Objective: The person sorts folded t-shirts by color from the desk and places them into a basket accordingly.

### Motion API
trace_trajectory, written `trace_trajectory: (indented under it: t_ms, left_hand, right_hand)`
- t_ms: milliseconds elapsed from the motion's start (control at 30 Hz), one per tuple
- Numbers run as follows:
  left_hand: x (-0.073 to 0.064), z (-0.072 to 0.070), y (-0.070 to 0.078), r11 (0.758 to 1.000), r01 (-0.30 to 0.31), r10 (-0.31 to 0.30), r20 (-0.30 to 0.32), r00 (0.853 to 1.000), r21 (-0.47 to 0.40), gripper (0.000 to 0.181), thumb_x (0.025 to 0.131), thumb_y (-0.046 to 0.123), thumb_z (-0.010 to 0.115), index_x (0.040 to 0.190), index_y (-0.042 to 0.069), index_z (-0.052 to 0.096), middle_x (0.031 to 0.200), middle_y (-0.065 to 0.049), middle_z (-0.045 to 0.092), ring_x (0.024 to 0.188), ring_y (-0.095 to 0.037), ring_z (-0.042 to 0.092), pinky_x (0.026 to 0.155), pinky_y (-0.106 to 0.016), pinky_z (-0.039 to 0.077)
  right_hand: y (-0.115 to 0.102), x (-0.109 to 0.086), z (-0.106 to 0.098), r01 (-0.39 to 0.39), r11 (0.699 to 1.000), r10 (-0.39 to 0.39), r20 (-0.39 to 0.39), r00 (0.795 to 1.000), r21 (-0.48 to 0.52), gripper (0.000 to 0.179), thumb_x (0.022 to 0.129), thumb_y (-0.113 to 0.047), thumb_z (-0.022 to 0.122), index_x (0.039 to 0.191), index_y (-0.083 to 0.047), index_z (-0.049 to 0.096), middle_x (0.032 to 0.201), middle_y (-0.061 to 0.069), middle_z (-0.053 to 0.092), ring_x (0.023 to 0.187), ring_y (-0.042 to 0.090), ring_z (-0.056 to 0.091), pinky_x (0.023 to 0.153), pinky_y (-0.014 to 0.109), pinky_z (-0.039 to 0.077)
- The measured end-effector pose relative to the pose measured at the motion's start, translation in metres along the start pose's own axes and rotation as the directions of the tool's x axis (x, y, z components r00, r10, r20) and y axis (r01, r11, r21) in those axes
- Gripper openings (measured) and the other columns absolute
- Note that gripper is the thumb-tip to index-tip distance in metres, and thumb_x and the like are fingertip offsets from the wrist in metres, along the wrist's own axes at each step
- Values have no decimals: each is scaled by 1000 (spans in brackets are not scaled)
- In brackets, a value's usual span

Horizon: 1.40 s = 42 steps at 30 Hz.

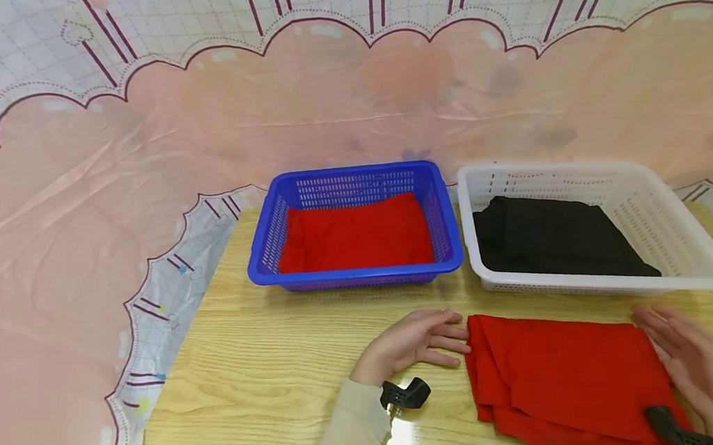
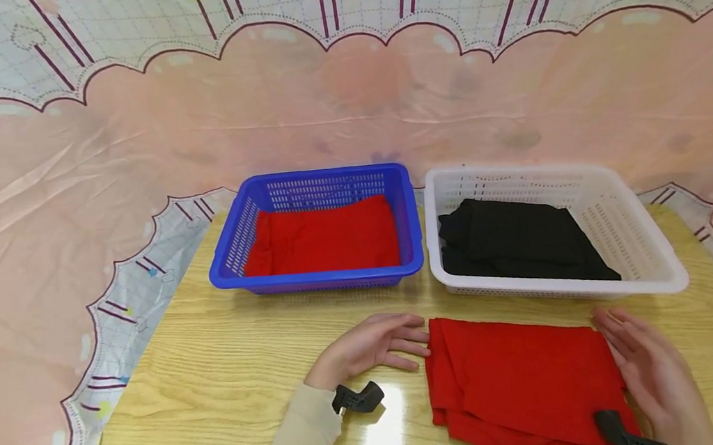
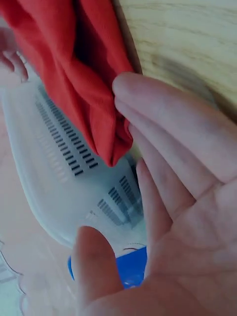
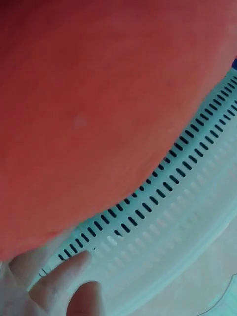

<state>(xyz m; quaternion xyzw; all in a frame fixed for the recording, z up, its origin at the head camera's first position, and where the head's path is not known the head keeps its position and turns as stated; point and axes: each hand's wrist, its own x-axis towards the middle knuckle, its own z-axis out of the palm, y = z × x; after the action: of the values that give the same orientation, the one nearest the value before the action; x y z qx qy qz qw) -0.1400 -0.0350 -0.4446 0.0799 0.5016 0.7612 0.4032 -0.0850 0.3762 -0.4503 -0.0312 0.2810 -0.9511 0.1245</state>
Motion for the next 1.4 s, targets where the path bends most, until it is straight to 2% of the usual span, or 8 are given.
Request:
trace_trajectory:
  t_ms: [200, 367, 567, 700, 833, 1000, 1200, 1400]
  left_hand:
    - [2, 11, 1, 987, 49, -37, -81, 996, 153, 50, 88, 39, 53, 119, 0, 51, 101, -12, 62, 86, -29, 62, 60, -35, 53]
    - [5, 18, -1, 948, 82, -53, -104, 993, 308, 36, 83, 41, 59, 85, 4, 61, 75, -12, 63, 61, -21, 61, 44, -25, 47]
    - [4, 17, -3, 901, 86, -70, -54, 996, 425, 14, 81, 20, 66, 84, 8, 61, 67, -11, 62, 49, -16, 55, 49, -27, 50]
    - [2, 12, -5, 907, 79, -68, -43, 997, 413, 11, 82, 12, 63, 90, 6, 59, 72, -6, 60, 50, -17, 57, 52, -29, 51]
    - [1, 5, -7, 942, 32, -32, -6, 999, 333, 7, 86, 9, 56, 88, 3, 52, 78, -4, 55, 57, -18, 58, 57, -32, 52]
    - [0, 0, -10, 968, 13, -17, 13, 1000, 252, 13, 88, 13, 47, 97, 4, 49, 83, -7, 60, 66, -17, 59, 59, -32, 52]
    - [2, -2, -11, 978, -19, 26, -33, 999, 208, 21, 90, 17, 45, 108, 7, 46, 82, -7, 60, 62, -16, 58, 53, -29, 50]
    - [4, -2, -10, 949, -82, 75, 34, 997, 306, 31, 87, 26, 57, 112, 11, 48, 98, -6, 62, 86, -17, 60, 75, -30, 49]
  right_hand:
    - [2, 0, -3, -59, 988, 51, 59, 997, 146, 44, 100, -14, 13, 131, -7, 44, 128, 14, 48, 118, 26, 45, 95, 32, 37]
    - [8, 2, -3, -133, 922, 103, 102, 989, 363, 45, 100, -22, 13, 130, -7, 44, 130, 18, 44, 123, 29, 37, 104, 32, 24]
    - [15, 9, 5, -159, 952, 138, 97, 986, 261, 46, 100, -18, 11, 132, -9, 43, 131, 13, 45, 122, 26, 39, 101, 33, 30]
    - [24, 16, 9, -244, 953, 223, 130, 966, 180, 47, 100, -20, 9, 134, -12, 40, 135, 8, 41, 123, 23, 38, 101, 36, 29]
    - [34, 23, 8, -367, 912, 314, 268, 911, 180, 54, 98, -28, 0, 136, -14, 36, 143, 6, 28, 128, 25, 28, 104, 43, 19]
    - [41, 26, 7, -390, 918, 350, 318, 881, 69, 54, 97, -25, -4, 141, -14, 26, 144, 9, 26, 127, 33, 28, 102, 49, 20]
    - [46, 27, 6, -409, 908, 356, 347, 868, 91, 55, 96, -26, -6, 143, -18, 21, 144, 10, 24, 128, 35, 25, 104, 47, 16]
    - [53, 28, 11, -370, 912, 311, 292, 905, 175, 53, 98, -28, 0, 140, -16, 30, 143, 9, 28, 129, 29, 26, 105, 44, 15]
